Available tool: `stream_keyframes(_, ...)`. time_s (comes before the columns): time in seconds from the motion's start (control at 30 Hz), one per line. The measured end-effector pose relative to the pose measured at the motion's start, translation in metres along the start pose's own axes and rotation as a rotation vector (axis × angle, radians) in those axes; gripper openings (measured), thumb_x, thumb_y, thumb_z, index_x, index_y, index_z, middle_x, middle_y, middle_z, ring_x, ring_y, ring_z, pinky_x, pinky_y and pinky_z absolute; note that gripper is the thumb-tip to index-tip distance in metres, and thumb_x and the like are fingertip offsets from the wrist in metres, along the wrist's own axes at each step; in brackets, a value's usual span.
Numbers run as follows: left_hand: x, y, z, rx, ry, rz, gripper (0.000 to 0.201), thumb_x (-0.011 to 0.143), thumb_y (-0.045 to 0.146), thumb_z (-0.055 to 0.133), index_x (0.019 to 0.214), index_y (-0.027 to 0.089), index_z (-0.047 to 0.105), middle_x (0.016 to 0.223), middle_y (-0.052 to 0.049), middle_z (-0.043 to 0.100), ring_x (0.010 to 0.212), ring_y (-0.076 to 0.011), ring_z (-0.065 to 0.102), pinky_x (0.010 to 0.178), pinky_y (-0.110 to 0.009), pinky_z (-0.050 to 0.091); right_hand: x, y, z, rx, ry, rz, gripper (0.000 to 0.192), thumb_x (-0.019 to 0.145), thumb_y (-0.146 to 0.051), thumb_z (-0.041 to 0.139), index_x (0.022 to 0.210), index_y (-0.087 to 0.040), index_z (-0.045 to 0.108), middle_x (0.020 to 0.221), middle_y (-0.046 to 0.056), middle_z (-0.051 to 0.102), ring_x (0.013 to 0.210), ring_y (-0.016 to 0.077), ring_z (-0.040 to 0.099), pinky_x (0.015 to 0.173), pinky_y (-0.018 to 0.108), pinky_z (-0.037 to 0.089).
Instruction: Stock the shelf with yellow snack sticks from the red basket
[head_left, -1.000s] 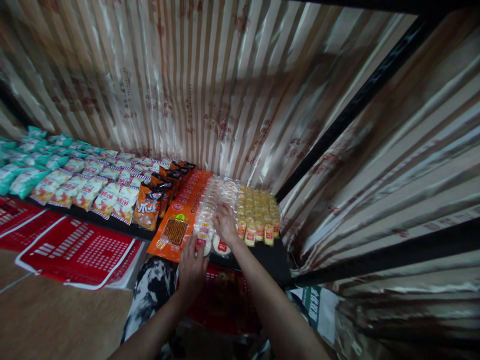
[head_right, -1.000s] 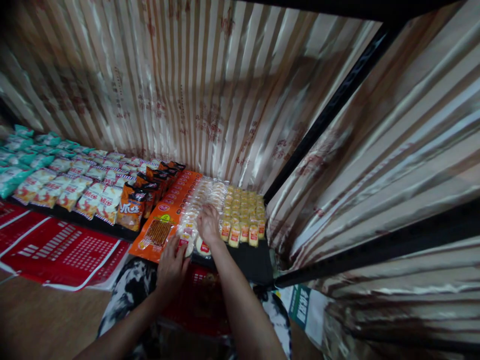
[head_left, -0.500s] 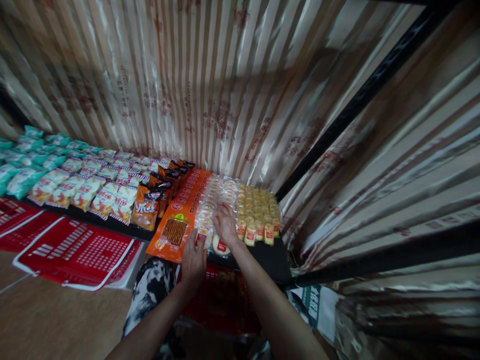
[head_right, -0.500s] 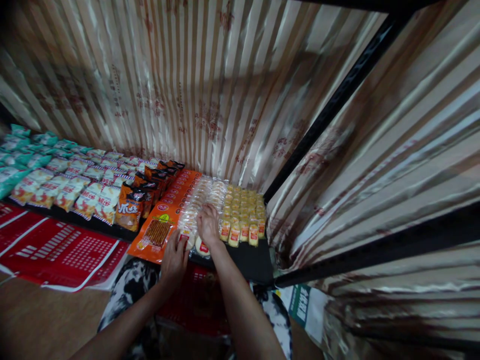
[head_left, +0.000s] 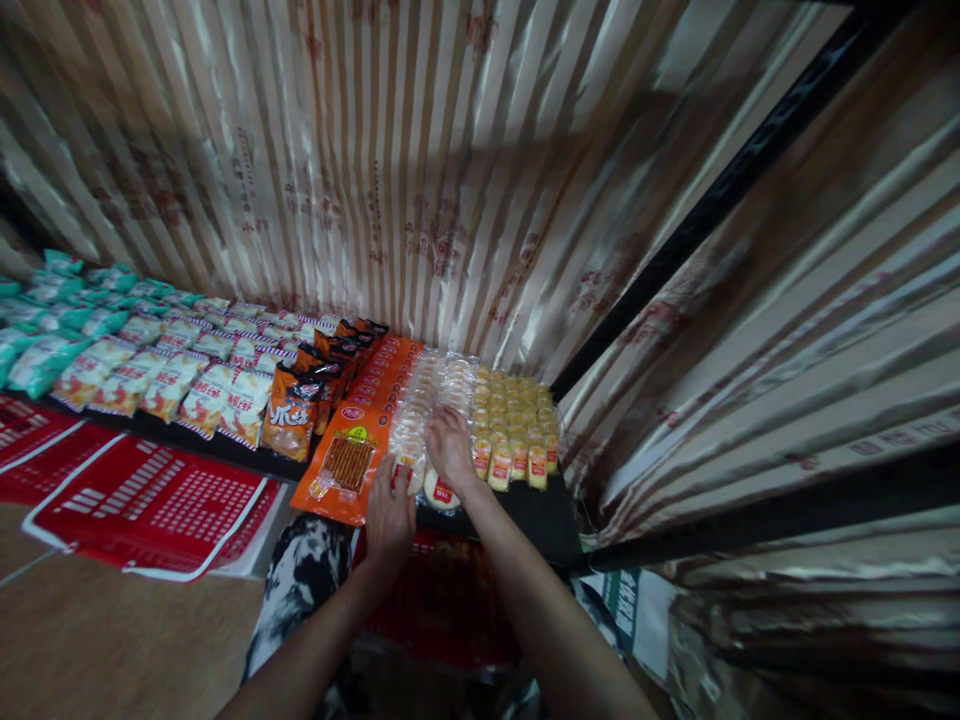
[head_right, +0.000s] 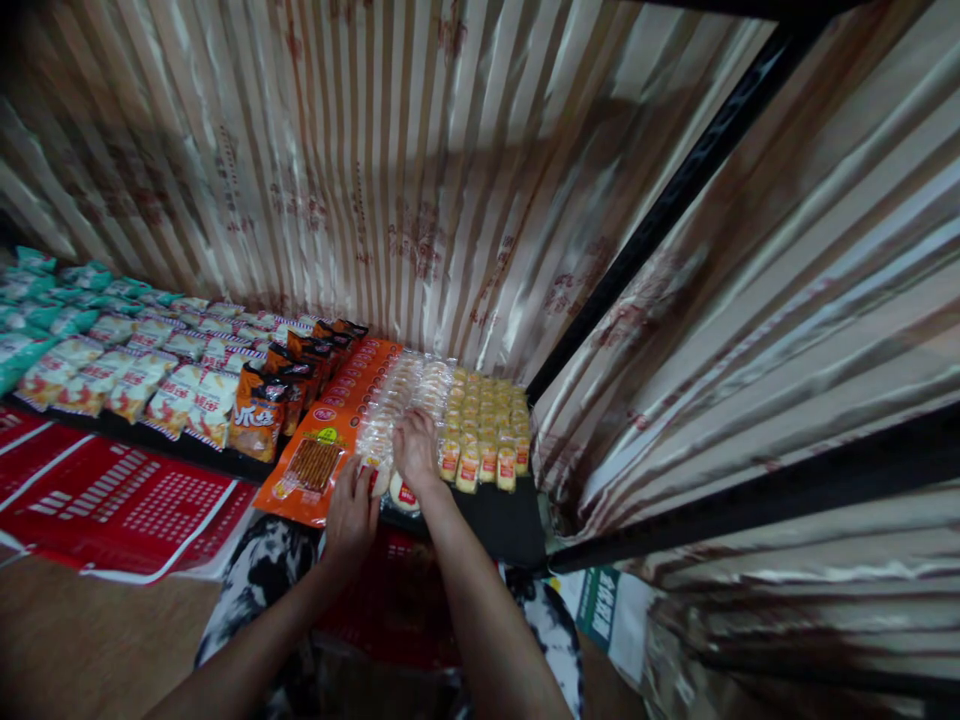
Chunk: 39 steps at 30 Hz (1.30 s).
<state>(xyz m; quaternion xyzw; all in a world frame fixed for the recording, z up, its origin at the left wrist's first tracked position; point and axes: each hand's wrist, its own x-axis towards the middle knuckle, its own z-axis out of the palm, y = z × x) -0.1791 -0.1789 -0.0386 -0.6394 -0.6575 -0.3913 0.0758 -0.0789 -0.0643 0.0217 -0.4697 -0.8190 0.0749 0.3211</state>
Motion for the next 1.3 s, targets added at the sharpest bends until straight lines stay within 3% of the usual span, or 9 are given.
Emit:
stream_keyframes(0.13,-0.002,-0.001,0.002,0.006,0.007,0.0,0.037,0.083,0.016,0.044,0.119,0.01,0.045,0.132,-0.022,0.038,0.128,-0.0322,0.032,0.095,-0.05,0.039,-0.012,-0.003,-0.011,0.024,0.16,0.021,0.029,0.087,-0.023,0.039,0.106,-0.016,0.059,0.121,0.012,0.053,0.12,0.023,0.038,0.102,0.044,0.031)
stream_keyframes(0.23,-0.003,-0.003,0.004,-0.008,0.01,-0.006,0.037,0.084,0.017,0.044,0.12,0.01,0.044,0.134,-0.022,0.035,0.129,-0.0326,0.029,0.096,-0.05,0.038,-0.042,-0.005,-0.017,0.015,0.305,0.101,0.033,0.089,-0.025,0.035,0.114,-0.015,0.054,0.127,0.013,0.048,0.124,0.023,0.035,0.102,0.046,0.03)
stream_keyframes(0.33,-0.005,-0.004,0.006,-0.06,0.01,-0.013,0.038,0.084,0.019,0.043,0.121,0.011,0.042,0.135,-0.021,0.033,0.131,-0.0316,0.027,0.098,-0.051,0.037,-0.081,-0.006,-0.017,-0.035,0.331,0.163,0.037,0.09,-0.027,0.033,0.121,-0.016,0.049,0.135,0.014,0.041,0.128,0.025,0.031,0.101,0.049,0.03)
stream_keyframes(0.47,-0.005,-0.003,0.008,-0.12,-0.007,-0.038,0.04,0.085,0.019,0.04,0.124,0.013,0.038,0.137,-0.019,0.033,0.131,-0.0293,0.027,0.099,-0.05,0.037,-0.114,-0.006,-0.008,-0.098,0.212,0.129,0.042,0.09,-0.028,0.036,0.13,-0.019,0.042,0.142,0.013,0.032,0.132,0.0275,0.025,0.1,0.048,0.031)
stream_keyframes(0.6,-0.006,-0.004,0.009,-0.119,-0.026,-0.041,0.039,0.085,0.019,0.041,0.124,0.011,0.039,0.138,-0.02,0.033,0.132,-0.0285,0.028,0.1,-0.049,0.038,-0.115,-0.003,0.003,-0.145,0.107,0.1,0.049,0.088,-0.029,0.04,0.136,-0.021,0.033,0.146,0.012,0.024,0.135,0.029,0.018,0.099,0.047,0.032)
stream_keyframes(0.8,-0.006,-0.006,0.01,-0.143,0.004,-0.011,0.039,0.085,0.02,0.042,0.123,0.013,0.041,0.141,-0.019,0.03,0.134,-0.0293,0.023,0.101,-0.052,0.035,-0.11,-0.002,0.01,-0.165,0.081,0.115,0.05,0.088,-0.026,0.039,0.137,-0.021,0.032,0.148,0.013,0.02,0.136,0.028,0.015,0.099,0.046,0.032)
stream_keyframes(1.07,0.0,0.0,0.006,-0.197,-0.002,-0.017,0.046,0.088,0.021,0.036,0.132,0.012,0.029,0.146,-0.019,0.019,0.137,-0.0265,0.013,0.106,-0.05,0.03,-0.111,-0.006,0.01,-0.181,0.126,0.12,0.051,0.088,-0.026,0.04,0.137,-0.023,0.03,0.146,0.012,0.023,0.135,0.027,0.019,0.101,0.045,0.03)
stream_keyframes(1.3,0.013,0.006,0.01,-0.148,0.018,-0.026,0.056,0.089,0.024,0.035,0.139,0.011,0.012,0.146,-0.022,0.014,0.137,-0.028,0.005,0.108,-0.052,0.024,-0.113,-0.007,0.01,-0.187,0.092,0.12,0.052,0.087,-0.026,0.038,0.138,-0.018,0.03,0.148,0.012,0.019,0.135,0.0287,0.015,0.103,0.043,0.027)
